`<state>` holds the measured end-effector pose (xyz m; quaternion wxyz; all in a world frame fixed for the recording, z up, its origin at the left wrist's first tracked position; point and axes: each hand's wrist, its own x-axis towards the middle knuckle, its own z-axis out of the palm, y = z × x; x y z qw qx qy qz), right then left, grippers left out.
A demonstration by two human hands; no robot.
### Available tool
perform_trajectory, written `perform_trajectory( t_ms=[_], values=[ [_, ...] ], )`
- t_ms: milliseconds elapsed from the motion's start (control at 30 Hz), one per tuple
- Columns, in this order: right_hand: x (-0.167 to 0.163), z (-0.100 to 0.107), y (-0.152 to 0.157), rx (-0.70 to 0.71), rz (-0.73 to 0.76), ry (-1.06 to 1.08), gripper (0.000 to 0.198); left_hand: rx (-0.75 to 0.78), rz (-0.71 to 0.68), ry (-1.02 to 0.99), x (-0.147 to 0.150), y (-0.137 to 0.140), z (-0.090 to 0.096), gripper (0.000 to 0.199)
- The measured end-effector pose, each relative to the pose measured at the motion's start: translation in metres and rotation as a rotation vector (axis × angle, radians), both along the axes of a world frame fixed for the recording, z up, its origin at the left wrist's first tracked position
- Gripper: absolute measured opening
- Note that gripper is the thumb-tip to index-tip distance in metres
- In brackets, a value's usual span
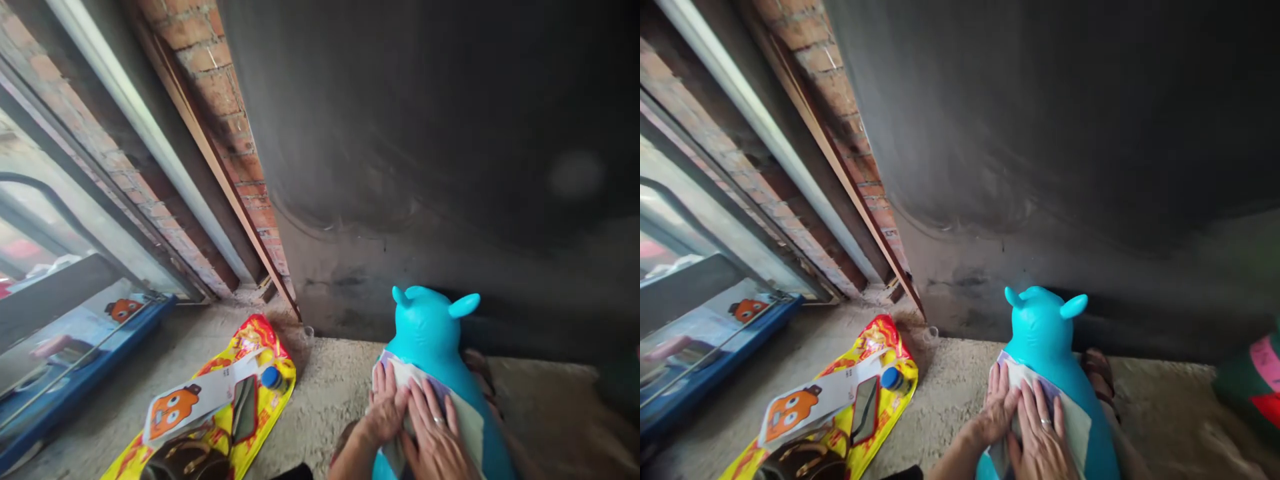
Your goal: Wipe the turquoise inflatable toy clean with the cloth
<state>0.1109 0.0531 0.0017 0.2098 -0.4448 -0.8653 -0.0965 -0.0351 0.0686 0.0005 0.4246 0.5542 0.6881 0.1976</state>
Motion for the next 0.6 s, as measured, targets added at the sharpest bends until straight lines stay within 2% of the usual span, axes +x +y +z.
perform_trajectory(
  t_ms=[133,233,333,467,600],
  values=[
    [-0.021,0.012,0.025,-0.147,-0.019,-0.028,0.057,0.025,0.058,-0.065,-0.004,0.032,-0.006,0.068],
    [-0.021,0.016,0.030,-0.198,-0.007,-0.039,0.059,0.037,0.092,-0.097,-0.002,0.032,0.000,0.071],
    [-0.007,0.008,0.015,-0.201,0.036,-0.053,0.062,0.020,0.107,-0.115,0.001,0.008,0.008,0.078],
    [0.017,-0.024,-0.037,-0.138,0.110,-0.077,0.063,0.010,0.106,-0.125,0.009,-0.051,0.010,0.078],
    [0.031,-0.053,-0.083,-0.040,-0.036,-0.101,0.047,-0.044,0.186,-0.132,0.021,-0.097,0.001,0.087]
  ],
)
